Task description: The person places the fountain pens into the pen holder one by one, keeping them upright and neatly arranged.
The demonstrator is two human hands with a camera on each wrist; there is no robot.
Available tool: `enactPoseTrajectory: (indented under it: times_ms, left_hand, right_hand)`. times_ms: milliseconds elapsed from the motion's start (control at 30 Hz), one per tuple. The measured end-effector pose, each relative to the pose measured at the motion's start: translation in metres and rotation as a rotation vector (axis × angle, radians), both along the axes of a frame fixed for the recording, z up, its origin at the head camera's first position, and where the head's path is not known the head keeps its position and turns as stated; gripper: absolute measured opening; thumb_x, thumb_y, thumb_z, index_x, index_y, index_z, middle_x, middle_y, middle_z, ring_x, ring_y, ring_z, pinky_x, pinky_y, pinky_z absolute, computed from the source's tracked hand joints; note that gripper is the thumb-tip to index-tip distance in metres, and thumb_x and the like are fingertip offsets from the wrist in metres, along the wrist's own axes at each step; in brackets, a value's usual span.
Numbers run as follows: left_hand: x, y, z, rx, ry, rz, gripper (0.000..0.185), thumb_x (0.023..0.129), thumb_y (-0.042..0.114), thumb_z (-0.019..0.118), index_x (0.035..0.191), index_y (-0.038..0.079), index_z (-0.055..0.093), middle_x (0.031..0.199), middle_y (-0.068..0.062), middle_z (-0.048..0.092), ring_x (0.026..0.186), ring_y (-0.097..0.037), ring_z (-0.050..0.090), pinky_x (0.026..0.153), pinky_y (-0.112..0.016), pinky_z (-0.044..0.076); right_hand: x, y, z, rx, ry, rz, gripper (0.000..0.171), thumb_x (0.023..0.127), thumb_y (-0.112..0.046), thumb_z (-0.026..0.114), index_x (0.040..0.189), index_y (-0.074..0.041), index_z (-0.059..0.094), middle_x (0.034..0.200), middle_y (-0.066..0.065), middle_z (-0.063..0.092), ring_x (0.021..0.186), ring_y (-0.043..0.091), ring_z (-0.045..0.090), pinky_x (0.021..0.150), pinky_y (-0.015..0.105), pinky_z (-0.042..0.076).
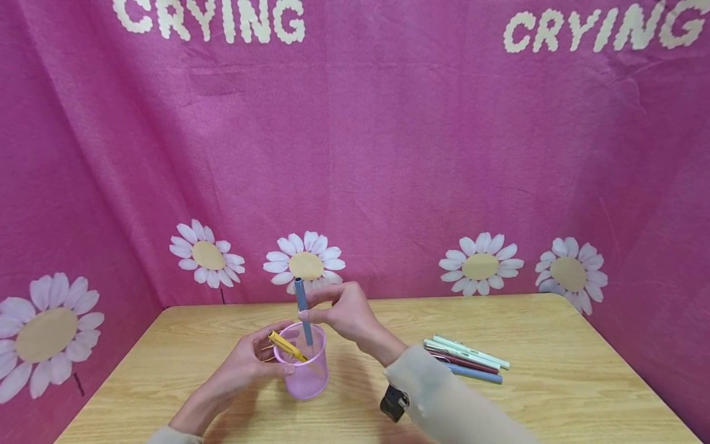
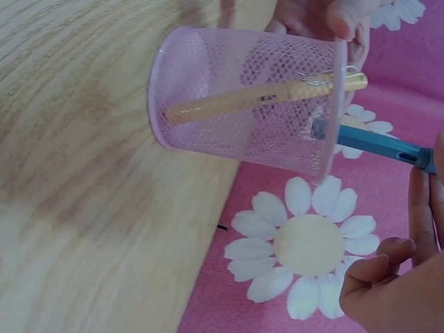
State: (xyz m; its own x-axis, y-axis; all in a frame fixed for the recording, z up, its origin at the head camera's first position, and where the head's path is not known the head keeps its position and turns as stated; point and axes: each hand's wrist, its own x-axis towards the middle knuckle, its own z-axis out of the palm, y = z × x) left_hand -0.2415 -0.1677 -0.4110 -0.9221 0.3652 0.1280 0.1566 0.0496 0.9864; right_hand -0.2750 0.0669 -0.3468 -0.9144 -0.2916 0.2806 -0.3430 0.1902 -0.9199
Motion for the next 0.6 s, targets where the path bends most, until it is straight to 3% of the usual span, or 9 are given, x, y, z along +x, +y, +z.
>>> enactPoseTrajectory:
  times_ms: [433, 600]
  left_hand:
    - [0.000, 0.000, 0.000, 0.005, -0.006, -0.004, 0.088, 0.083, -0.001, 0.086, 0.157, -0.008, 0.038, 0.148, -0.032, 0.052, 0.127, -0.041, 0.061, 0.104, -0.043, 0.054]
    - [-0.001, 0.001, -0.001, -0.009, -0.007, -0.002, 0.087, 0.084, 0.001, 0.087, 0.157, -0.006, 0.041, 0.149, -0.031, 0.052, 0.129, -0.042, 0.060, 0.107, -0.047, 0.052]
  right_hand:
    - [-0.003, -0.005, -0.018, 0.045, -0.007, 0.013, 0.019, 0.082, -0.012, 0.091, 0.099, -0.009, 0.085, 0.096, 0.003, 0.080, 0.072, 0.017, 0.045, 0.056, 0.025, 0.030]
    - [-0.004, -0.007, -0.022, 0.055, 0.010, 0.014, 0.020, 0.081, -0.012, 0.092, 0.100, -0.009, 0.085, 0.095, 0.003, 0.080, 0.063, 0.013, 0.039, 0.051, 0.024, 0.028]
